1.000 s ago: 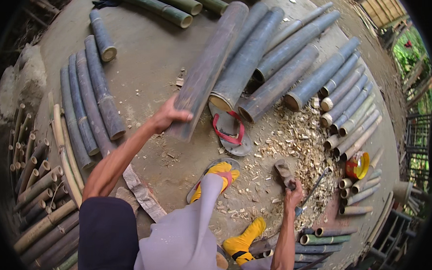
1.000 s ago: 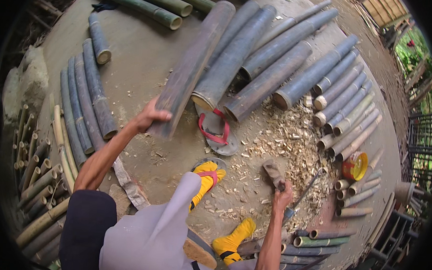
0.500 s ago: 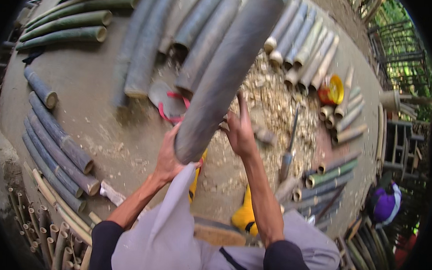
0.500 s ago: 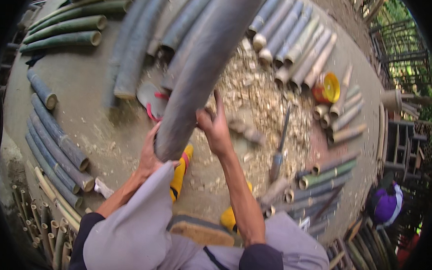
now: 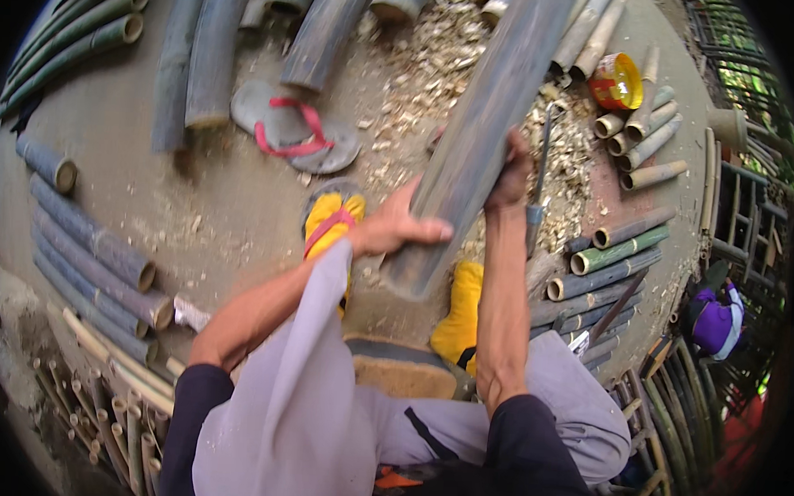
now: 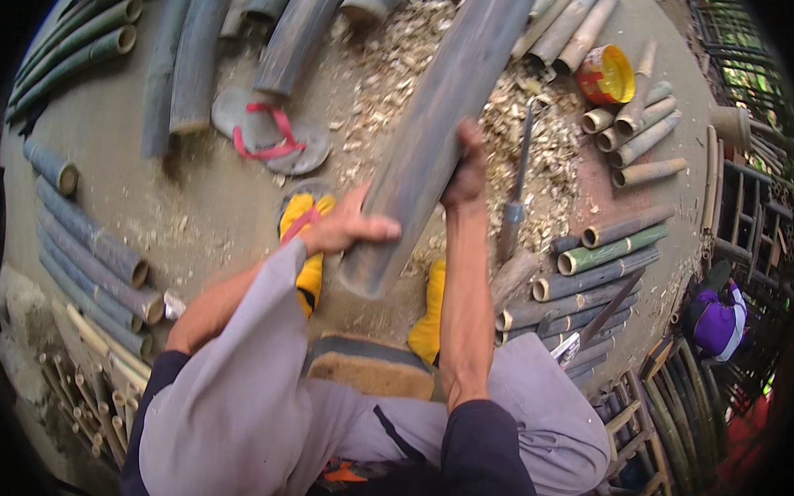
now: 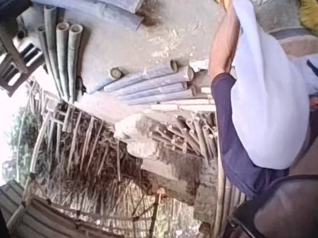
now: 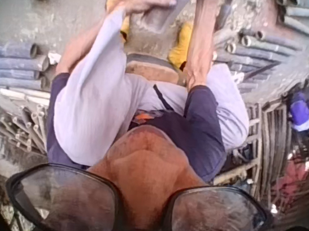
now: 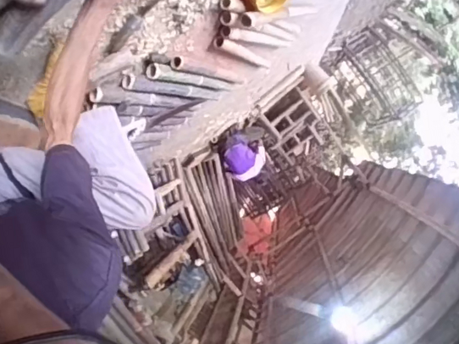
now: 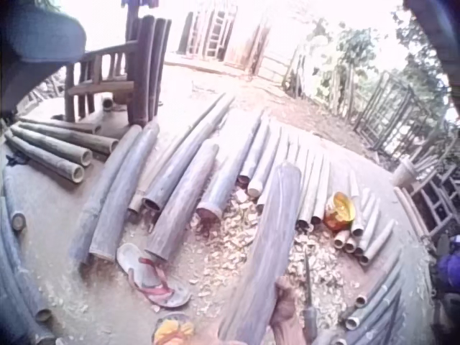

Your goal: The person sits on the ground and uses a knife to shave and smooth the ends of bamboo poles. They repeatedly pick up poles, rotate them, and scrape the surface to remove rough edges, then place the finished pieces into a growing pile.

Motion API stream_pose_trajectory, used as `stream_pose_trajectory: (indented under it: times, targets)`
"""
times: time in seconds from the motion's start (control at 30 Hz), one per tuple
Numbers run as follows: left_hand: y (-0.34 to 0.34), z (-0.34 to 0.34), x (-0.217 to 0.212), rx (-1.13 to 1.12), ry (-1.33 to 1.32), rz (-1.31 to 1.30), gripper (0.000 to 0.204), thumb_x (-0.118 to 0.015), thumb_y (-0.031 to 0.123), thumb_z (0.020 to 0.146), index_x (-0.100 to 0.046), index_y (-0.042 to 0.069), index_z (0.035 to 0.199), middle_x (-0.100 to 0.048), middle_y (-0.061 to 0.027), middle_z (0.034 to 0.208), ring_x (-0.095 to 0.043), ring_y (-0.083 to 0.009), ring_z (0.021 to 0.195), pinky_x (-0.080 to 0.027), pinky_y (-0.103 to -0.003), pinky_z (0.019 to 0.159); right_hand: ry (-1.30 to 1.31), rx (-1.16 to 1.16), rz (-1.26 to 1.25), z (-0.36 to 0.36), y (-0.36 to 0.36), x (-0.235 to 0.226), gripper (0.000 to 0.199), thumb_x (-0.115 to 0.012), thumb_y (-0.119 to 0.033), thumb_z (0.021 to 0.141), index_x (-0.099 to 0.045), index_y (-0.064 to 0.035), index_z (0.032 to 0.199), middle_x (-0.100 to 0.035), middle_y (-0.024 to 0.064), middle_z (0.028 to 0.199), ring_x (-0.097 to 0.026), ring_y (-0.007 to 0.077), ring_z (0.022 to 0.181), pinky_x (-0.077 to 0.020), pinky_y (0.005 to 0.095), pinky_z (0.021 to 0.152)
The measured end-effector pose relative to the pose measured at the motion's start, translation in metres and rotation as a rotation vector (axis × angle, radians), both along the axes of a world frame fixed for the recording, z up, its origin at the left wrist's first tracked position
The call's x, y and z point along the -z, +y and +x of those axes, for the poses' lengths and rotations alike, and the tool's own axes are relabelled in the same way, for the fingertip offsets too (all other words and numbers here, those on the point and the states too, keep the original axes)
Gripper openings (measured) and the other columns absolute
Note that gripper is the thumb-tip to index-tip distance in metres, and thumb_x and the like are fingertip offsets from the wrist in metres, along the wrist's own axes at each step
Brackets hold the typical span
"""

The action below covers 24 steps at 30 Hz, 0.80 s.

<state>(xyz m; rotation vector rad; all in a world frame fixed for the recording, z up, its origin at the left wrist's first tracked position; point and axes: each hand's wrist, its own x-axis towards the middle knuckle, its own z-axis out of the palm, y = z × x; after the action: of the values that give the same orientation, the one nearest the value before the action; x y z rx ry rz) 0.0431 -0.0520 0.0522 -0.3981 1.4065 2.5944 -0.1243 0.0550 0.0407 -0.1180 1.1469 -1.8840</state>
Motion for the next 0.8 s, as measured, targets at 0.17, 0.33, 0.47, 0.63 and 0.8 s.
stream_pose_trajectory:
  times: [0.17, 0.33, 0.47, 0.63, 0.8]
  targets:
    - [0.036, 0.05, 0.044, 0.042, -0.103, -0.27, 0.106, -0.082, 0.034, 0.065, -0.017, -0.004, 0.14, -0.043, -0.0208, 0.131, -0.043, -0.0278, 0.122, -0.032, -0.038, 0.105, 0.397, 0.176, 0.518, 0.043, 0.016, -0.001, 0.088, -0.081, -0.036, 0.061, -0.038, 0.0016, 0.129, -0.055, 0.0147, 0.115, -0.057, 0.0255, 0.102, -0.0474, 0.0367, 0.09]
    - [0.031, 0.06, 0.047, 0.444, 0.03, -0.412, 0.091, -0.077, 0.038, 0.072, -0.031, -0.003, 0.139, -0.05, -0.022, 0.126, -0.05, -0.0302, 0.116, -0.038, -0.039, 0.1, 0.364, 0.258, 0.497, 0.073, 0.064, 0.013, 0.086, -0.079, -0.031, 0.059, -0.039, 0.0025, 0.127, -0.056, 0.0139, 0.113, -0.056, 0.0235, 0.102, -0.0438, 0.0359, 0.092]
    - [0.029, 0.042, 0.061, 0.435, -0.124, -0.539, 0.068, -0.074, 0.031, 0.073, -0.05, -0.001, 0.127, -0.059, -0.0199, 0.112, -0.06, -0.0292, 0.099, -0.048, -0.039, 0.087, 0.298, 0.192, 0.54, 0.092, 0.102, 0.028, 0.084, -0.078, -0.029, 0.058, -0.041, 0.0022, 0.127, -0.056, 0.0133, 0.113, -0.055, 0.0235, 0.103, -0.043, 0.0346, 0.092]
    - [0.024, 0.003, 0.079, 0.102, -0.028, -0.811, 0.06, -0.071, 0.019, 0.07, -0.051, 0.0, 0.123, -0.058, -0.0198, 0.109, -0.058, -0.0308, 0.097, -0.047, -0.039, 0.087, 0.142, 0.076, 0.524, 0.108, 0.123, 0.032, 0.091, -0.077, -0.026, 0.056, -0.037, 0.0004, 0.134, -0.054, 0.0153, 0.119, -0.054, 0.0255, 0.107, -0.0417, 0.0348, 0.094]
    - [0.009, -0.062, 0.068, -0.193, 0.153, -1.327, 0.067, -0.073, 0.009, 0.065, -0.046, 0.004, 0.126, -0.049, -0.0191, 0.121, -0.048, -0.0365, 0.111, -0.041, -0.042, 0.097, 0.427, 0.132, 0.803, 0.116, 0.126, 0.041, 0.103, -0.076, -0.027, 0.062, -0.019, -0.0008, 0.144, -0.048, 0.0251, 0.129, -0.051, 0.0351, 0.115, -0.0397, 0.0404, 0.099]
